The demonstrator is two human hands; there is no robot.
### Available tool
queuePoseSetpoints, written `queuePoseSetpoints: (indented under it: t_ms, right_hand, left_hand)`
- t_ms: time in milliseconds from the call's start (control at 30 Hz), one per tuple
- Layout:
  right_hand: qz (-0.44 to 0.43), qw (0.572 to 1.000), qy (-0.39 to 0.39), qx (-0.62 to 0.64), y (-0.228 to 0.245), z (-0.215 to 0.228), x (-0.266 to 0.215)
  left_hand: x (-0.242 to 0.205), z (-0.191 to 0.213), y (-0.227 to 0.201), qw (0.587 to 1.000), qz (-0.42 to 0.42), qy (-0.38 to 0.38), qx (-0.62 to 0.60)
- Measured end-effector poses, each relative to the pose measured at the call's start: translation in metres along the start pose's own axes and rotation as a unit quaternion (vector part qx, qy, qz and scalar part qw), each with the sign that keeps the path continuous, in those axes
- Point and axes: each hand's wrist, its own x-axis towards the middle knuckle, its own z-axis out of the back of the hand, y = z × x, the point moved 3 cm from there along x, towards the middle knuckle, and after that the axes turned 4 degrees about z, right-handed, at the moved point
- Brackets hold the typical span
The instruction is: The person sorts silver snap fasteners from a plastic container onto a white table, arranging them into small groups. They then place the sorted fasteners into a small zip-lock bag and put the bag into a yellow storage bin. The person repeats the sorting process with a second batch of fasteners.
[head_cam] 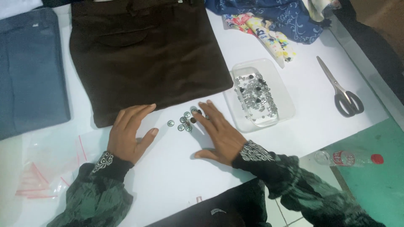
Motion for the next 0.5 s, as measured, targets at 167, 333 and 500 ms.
queuePoseSetpoints:
  t_ms: [167,333,500]
  right_hand:
    - [0.059,0.998,-0.025,-0.008,0.001,-0.031,0.034]
    - [0.133,0.986,-0.088,0.038,0.028,-0.061,0.066]
    - [0.144,0.984,-0.01,0.103,0.041,-0.057,0.08]
  left_hand:
    - [0.006,-0.004,0.003,0.999,-0.023,0.023,0.006]
    - [0.012,-0.009,-0.001,0.999,-0.037,0.019,0.013]
    - [0.01,-0.003,-0.007,0.999,-0.017,0.029,0.0]
